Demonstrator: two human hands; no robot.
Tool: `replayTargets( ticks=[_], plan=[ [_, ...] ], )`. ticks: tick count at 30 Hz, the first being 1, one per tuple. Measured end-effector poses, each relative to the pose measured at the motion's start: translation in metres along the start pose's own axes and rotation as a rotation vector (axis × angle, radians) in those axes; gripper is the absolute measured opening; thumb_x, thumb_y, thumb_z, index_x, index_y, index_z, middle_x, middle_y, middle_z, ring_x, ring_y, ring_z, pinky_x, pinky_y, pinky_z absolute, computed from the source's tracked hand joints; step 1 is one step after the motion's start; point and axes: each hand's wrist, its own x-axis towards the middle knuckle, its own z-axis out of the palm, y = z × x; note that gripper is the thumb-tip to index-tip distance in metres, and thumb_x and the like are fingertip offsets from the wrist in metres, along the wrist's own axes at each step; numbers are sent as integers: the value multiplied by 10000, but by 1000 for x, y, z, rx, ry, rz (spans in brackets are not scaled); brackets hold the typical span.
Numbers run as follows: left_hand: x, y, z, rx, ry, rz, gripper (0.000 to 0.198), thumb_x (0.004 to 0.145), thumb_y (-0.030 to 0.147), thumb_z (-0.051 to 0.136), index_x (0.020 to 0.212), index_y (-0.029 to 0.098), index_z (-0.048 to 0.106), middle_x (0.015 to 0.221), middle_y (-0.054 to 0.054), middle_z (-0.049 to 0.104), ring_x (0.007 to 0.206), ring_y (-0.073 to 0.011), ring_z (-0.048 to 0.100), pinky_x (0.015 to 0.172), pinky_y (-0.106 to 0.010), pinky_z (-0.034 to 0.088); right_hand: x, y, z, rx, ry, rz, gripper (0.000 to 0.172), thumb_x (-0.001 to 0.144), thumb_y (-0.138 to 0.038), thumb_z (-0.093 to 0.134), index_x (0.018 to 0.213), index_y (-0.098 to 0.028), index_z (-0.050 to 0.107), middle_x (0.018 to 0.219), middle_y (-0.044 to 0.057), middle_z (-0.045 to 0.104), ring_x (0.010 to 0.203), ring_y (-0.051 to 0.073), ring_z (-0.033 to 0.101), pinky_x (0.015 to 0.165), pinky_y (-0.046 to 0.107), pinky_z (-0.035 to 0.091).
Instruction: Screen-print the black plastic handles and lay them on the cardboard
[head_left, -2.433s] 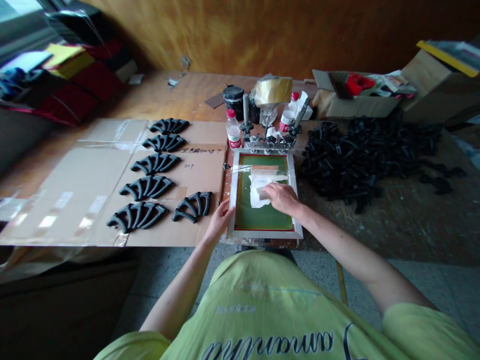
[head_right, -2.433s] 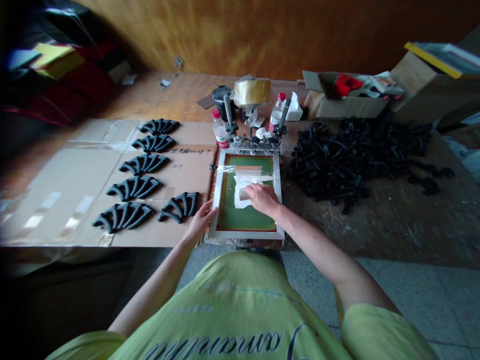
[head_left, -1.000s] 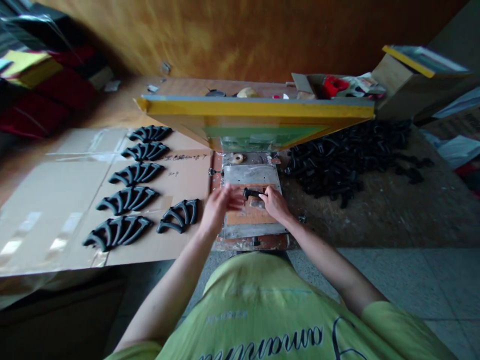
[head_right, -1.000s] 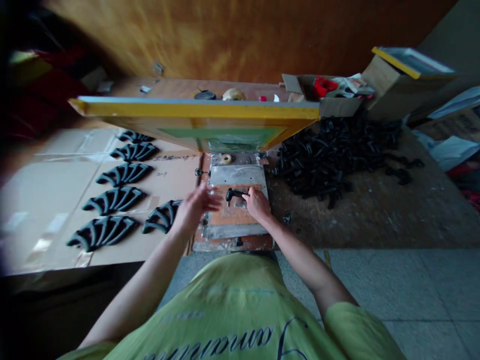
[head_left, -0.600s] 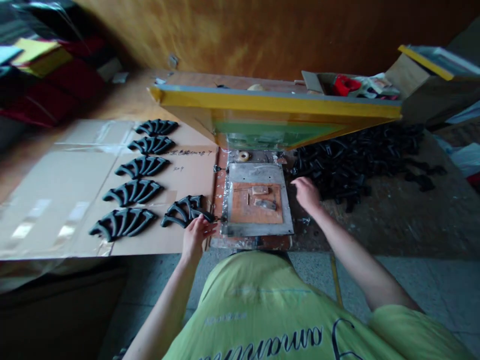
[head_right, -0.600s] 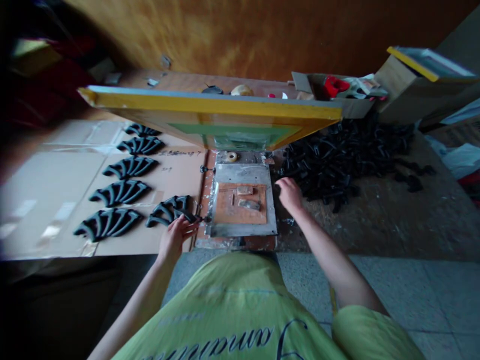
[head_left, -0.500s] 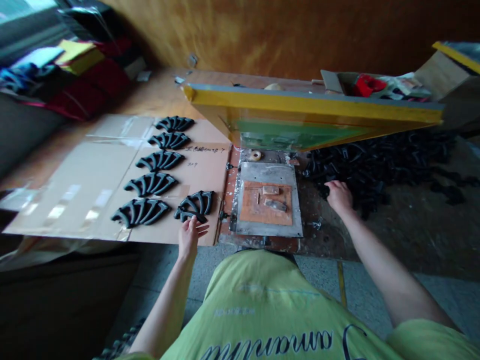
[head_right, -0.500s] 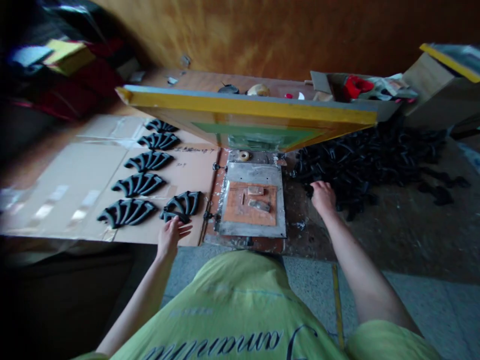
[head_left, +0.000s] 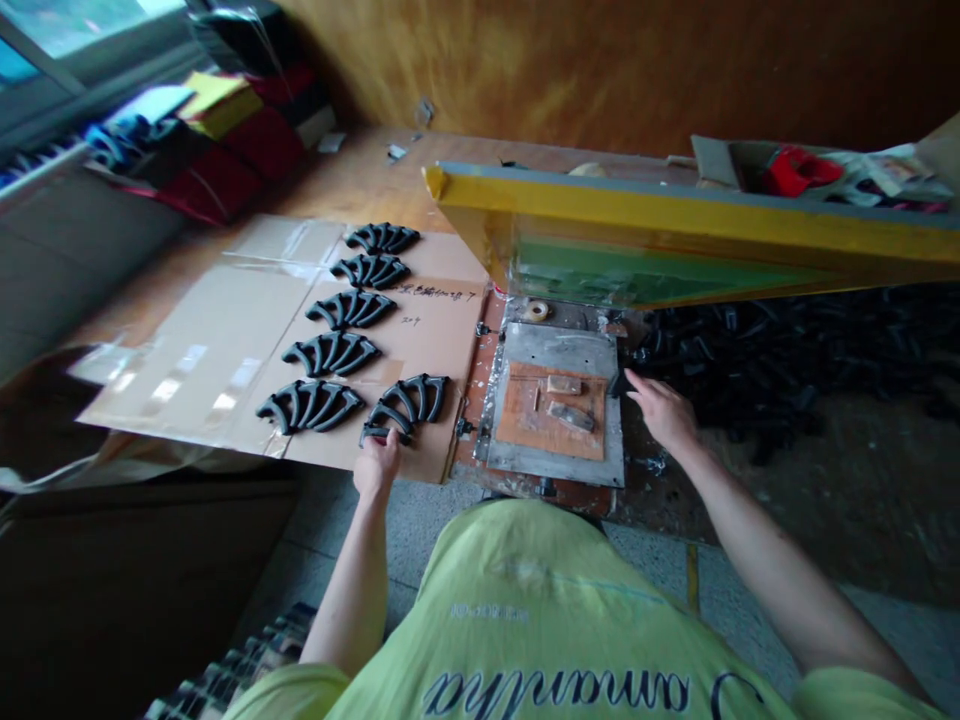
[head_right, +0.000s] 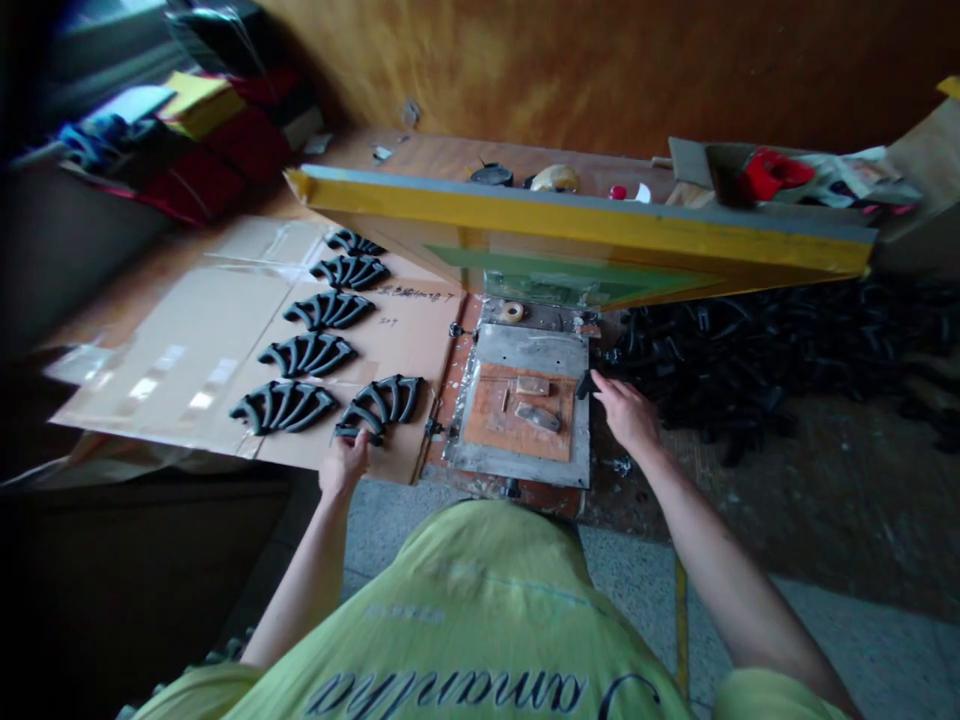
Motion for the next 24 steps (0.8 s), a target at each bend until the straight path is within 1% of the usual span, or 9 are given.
replayTargets(
  ticks=[1, 3, 5, 8, 12, 15, 18, 21, 24],
  plan=[
    [-7, 5, 1, 76, 68, 21, 426, 857, 527, 497, 1059, 182, 642, 1016, -183, 706, 1043, -364, 649, 891, -501, 498, 4, -19, 3, 67, 12, -61, 406, 982, -230, 456, 1360, -218, 601, 1180, 109, 666, 1064, 229, 617, 917, 351, 506],
    [-21, 18, 8, 214, 161, 166, 499, 884, 530, 469, 1206, 177, 612, 1254, -184, 629, 1201, -341, 560, 1007, -474, 438, 11, -51, 13, 161, 14, -163, 352, 986, -214, 470, 1279, -241, 662, 1161, 70, 673, 1031, 193, 634, 901, 308, 513],
    [-32, 32, 20, 292, 151, 335, 554, 895, 520, 474, 1330, 189, 567, 1408, -166, 535, 1286, -334, 480, 1058, -463, 396, 17, -75, 23, 173, 13, -209, 310, 987, -206, 488, 1200, -255, 708, 1066, 43, 685, 939, 166, 642, 838, 274, 518],
    [-35, 51, 37, 374, 110, 324, 639, 874, 579, 497, 1396, 212, 538, 1489, -166, 461, 1340, -390, 393, 1057, -553, 361, 24, -94, 34, 94, 34, -243, 273, 973, -198, 525, 1123, -263, 744, 928, 45, 674, 898, 184, 608, 801, 284, 511],
    [-24, 62, 50, 393, 88, 197, 704, 861, 636, 468, 1410, 199, 529, 1524, -181, 414, 1357, -456, 329, 1022, -664, 316, 28, -102, 38, 47, 53, -307, 322, 939, -128, 515, 1133, -242, 745, 957, 93, 670, 988, 252, 579, 843, 369, 528],
    [-14, 62, 50, 377, 53, 156, 655, 861, 595, 486, 1383, 206, 560, 1523, -173, 420, 1333, -465, 355, 980, -661, 354, 27, -102, 40, 70, 54, -360, 420, 935, -98, 444, 1213, -270, 707, 1105, 94, 670, 1070, 283, 571, 904, 443, 528],
    [-9, 59, 45, 390, 49, 182, 577, 846, 538, 542, 1316, 212, 618, 1459, -161, 501, 1274, -428, 433, 950, -615, 404, 24, -99, 43, 103, 75, -369, 520, 939, -100, 384, 1347, -328, 611, 1221, 78, 643, 1144, 298, 567, 975, 503, 507],
    [-7, 58, 41, 401, 42, 247, 514, 839, 504, 576, 1271, 236, 653, 1417, -142, 549, 1261, -407, 459, 933, -574, 426, 22, -95, 48, 134, 116, -341, 591, 959, -147, 381, 1493, -396, 423, 1323, 69, 595, 1206, 295, 567, 997, 511, 511],
    [3, 69, 40, 398, 52, 348, 482, 840, 496, 591, 1250, 255, 668, 1382, -136, 582, 1266, -391, 466, 952, -545, 417, 20, -88, 56, 132, 153, -331, 606, 978, -234, 425, 1550, -393, 302, 1386, 72, 558, 1228, 294, 567, 985, 498, 527]
  ],
)
